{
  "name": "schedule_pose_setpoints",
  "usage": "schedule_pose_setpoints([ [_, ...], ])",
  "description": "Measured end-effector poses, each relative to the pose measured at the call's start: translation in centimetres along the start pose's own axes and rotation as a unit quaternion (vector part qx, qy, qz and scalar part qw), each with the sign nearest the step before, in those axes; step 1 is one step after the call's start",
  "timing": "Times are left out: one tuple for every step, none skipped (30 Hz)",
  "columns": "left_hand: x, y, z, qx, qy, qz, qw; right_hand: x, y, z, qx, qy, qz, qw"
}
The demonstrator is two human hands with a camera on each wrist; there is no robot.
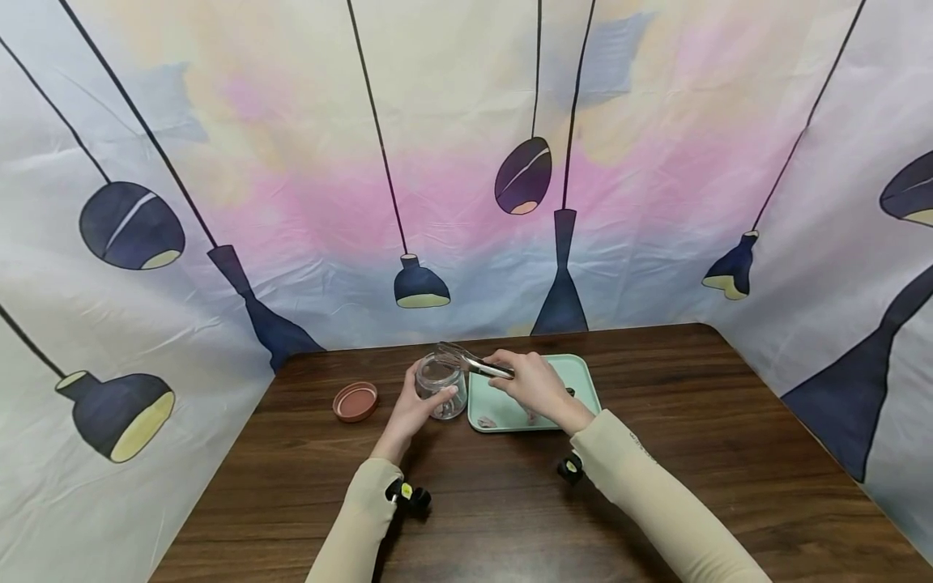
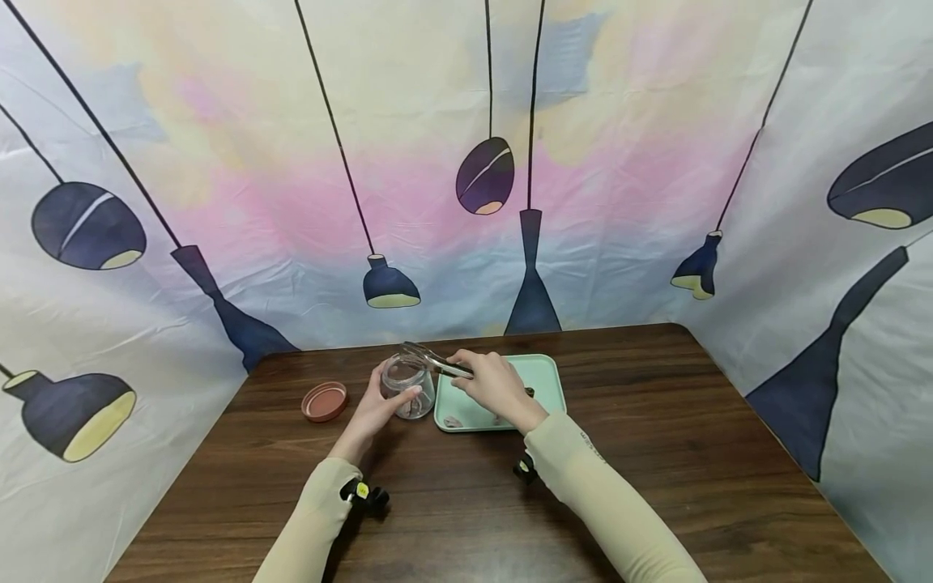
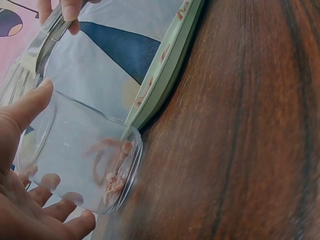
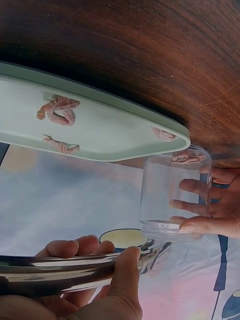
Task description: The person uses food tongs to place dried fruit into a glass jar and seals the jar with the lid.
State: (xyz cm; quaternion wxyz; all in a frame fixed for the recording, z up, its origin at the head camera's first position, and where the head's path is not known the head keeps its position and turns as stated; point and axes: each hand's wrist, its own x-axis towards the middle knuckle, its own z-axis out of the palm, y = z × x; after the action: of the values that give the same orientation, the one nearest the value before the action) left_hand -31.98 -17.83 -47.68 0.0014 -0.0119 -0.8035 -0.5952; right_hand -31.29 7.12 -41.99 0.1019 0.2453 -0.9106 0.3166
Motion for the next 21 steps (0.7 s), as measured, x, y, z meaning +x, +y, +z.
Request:
schedule_pose_setpoints([
  [0.01, -0.01, -0.02, -0.001, 0.0, 0.0, 1.0, -0.02, -0.04, -0.04, 0.0, -0.002, 0.0, 1.0],
  [0.01, 0.01, -0.03, -0.002, 0.001, 0.001, 1.0, -0.06, -0.07, -0.08, 0.0, -0.005, 0.002, 1.0],
  [0.01, 0.02, -0.03, -0.004, 0.0, 0.001, 1.0, -0.11, -0.08, -0.11, 0.0, -0.008, 0.004, 1.0],
  [0.01, 0.01, -0.04, -0.005, 0.0, 0.002, 1.0, -0.15, -0.08, -0.12, 0.001, -0.011, 0.007, 1.0],
  [0.01, 0.02, -0.04, -0.006, 0.0, 0.002, 1.0, -0.19, -0.06, -0.12, -0.001, -0.013, 0.009, 1.0],
  [-0.01, 0.03, -0.04, -0.006, 0.0, 0.001, 1.0, -0.24, -0.04, -0.11, -0.004, -0.015, 0.011, 1.0],
  [-0.04, 0.02, -0.05, -0.005, -0.001, 0.001, 1.0, -0.3, -0.01, -0.09, -0.005, -0.016, 0.012, 1.0],
  [-0.07, 0.02, -0.05, -0.002, -0.001, 0.0, 1.0, -0.35, 0.03, -0.07, -0.007, -0.015, 0.013, 1.0],
  [-0.1, 0.02, -0.06, 0.0, -0.001, 0.0, 1.0, -0.38, 0.06, -0.06, -0.01, -0.014, 0.013, 1.0],
  [-0.14, 0.03, -0.07, 0.003, -0.001, -0.001, 1.0, -0.42, 0.11, -0.04, -0.015, -0.012, 0.012, 1.0],
  [-0.17, 0.03, -0.08, 0.005, -0.001, -0.001, 1.0, -0.45, 0.14, -0.04, -0.019, -0.011, 0.011, 1.0],
  [-0.2, 0.02, -0.08, 0.006, -0.001, -0.002, 1.0, -0.49, 0.15, -0.04, -0.021, -0.009, 0.01, 1.0],
  [-0.21, 0.03, -0.08, 0.006, -0.002, -0.001, 1.0, -0.52, 0.17, -0.06, -0.022, -0.008, 0.01, 1.0],
  [-0.22, 0.04, -0.07, 0.005, -0.002, 0.0, 1.0, -0.53, 0.17, -0.08, -0.026, -0.007, 0.01, 1.0],
  [-0.21, 0.05, -0.07, 0.004, -0.002, 0.001, 1.0, -0.54, 0.18, -0.11, -0.028, -0.006, 0.01, 1.0],
  [-0.2, 0.04, -0.06, 0.004, -0.002, 0.002, 1.0, -0.58, 0.18, -0.14, -0.03, -0.004, 0.01, 0.999],
  [-0.19, 0.04, -0.05, 0.004, -0.003, 0.003, 1.0, -0.58, 0.15, -0.18, -0.03, -0.004, 0.011, 0.999],
  [-0.16, 0.04, -0.04, 0.004, -0.003, 0.004, 1.0, -0.58, 0.15, -0.2, -0.03, -0.003, 0.012, 0.999],
  [-0.15, 0.05, -0.03, 0.003, -0.003, 0.004, 1.0, -0.59, 0.14, -0.23, -0.03, -0.002, 0.013, 0.999],
  [-0.13, 0.03, -0.03, 0.004, -0.003, 0.003, 1.0, -0.58, 0.13, -0.24, -0.03, -0.001, 0.014, 0.999],
  [-0.12, 0.02, -0.03, 0.006, -0.002, 0.002, 1.0, -0.57, 0.11, -0.27, -0.03, 0.0, 0.016, 0.999],
])
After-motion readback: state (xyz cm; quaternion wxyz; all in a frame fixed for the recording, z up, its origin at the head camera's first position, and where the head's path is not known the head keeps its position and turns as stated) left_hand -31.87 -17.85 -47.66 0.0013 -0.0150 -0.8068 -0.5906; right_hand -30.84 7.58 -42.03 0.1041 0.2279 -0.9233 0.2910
